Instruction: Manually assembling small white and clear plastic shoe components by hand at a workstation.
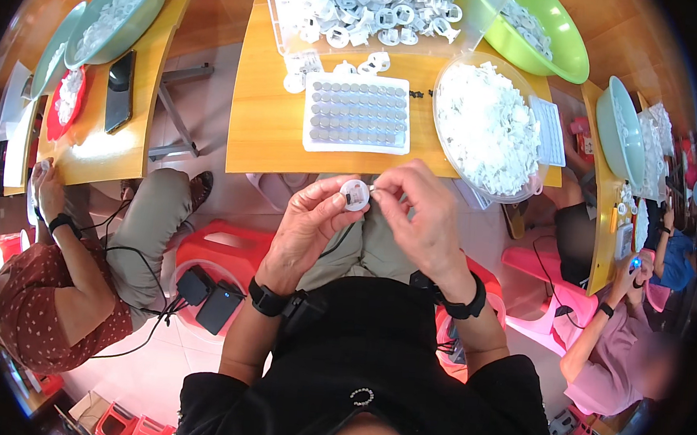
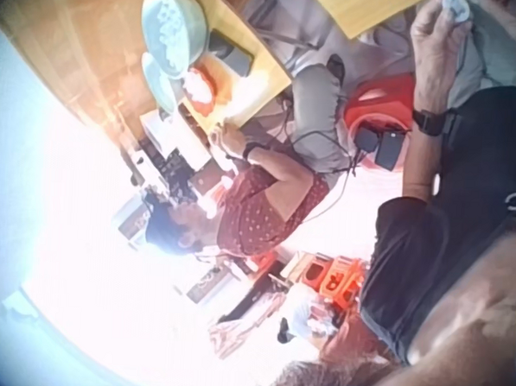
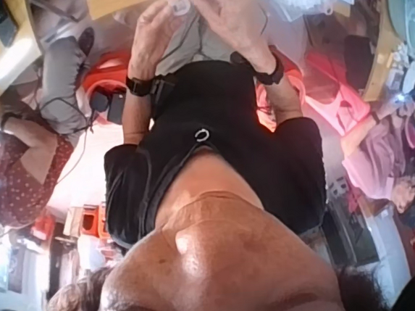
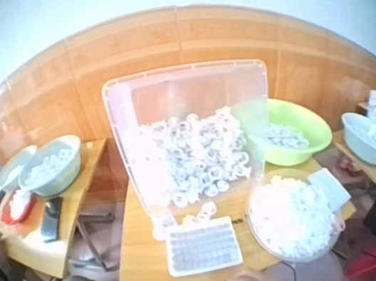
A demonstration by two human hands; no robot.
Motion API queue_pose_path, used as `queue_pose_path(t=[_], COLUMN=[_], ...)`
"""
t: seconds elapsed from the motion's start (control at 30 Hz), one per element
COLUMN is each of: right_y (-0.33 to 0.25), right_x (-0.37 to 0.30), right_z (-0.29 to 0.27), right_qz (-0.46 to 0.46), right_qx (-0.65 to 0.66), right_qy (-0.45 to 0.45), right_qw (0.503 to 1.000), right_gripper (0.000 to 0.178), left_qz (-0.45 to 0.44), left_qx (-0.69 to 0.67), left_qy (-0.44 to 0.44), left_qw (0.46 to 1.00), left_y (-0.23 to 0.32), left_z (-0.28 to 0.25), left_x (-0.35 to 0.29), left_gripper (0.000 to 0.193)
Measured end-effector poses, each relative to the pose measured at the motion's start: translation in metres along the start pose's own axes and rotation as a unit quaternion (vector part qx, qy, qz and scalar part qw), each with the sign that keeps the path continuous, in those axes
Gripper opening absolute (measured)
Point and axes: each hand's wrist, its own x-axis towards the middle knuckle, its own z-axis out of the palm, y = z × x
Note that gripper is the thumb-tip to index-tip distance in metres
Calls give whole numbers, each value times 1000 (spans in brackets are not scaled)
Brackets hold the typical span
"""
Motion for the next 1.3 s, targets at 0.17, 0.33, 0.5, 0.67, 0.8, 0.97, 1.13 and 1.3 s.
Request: queue_pose_path(t=[0.17, 0.33, 0.5, 0.67, 0.8, 0.97, 1.13, 1.3], right_y=[7, 9, 12, 12, 11, 10, 19, 45], right_x=[-6, -7, -10, -9, -9, -4, 15, 38], right_z=[10, 10, 9, 10, 9, 6, -8, -6], right_qz=[-88, -146, -148, -145, -132, 46, 93, 16], right_qx=[-34, -80, -85, -85, -89, 86, 47, -57], right_qy=[15, 14, -6, -23, -22, -20, 43, 123], right_qw=[995, 986, 985, 985, 987, 995, 994, 991], right_gripper=[17, 21, 21, 20, 19, 14, 7, 7], left_qz=[9, 8, 9, 4, -1, 14, 7, 7], left_qx=[15, 30, 66, 70, 67, 103, 82, 33], left_qy=[6, 12, 26, 48, 38, 12, 13, 12], left_qw=[1000, 999, 997, 996, 997, 995, 996, 999], left_y=[-1, -1, -2, -1, -3, -3, -4, -6], left_z=[7, 7, 8, 12, 9, 13, 8, 4], left_x=[1, 0, -1, 0, 1, 0, 2, 3], left_gripper=[29, 28, 26, 23, 23, 25, 27, 30])
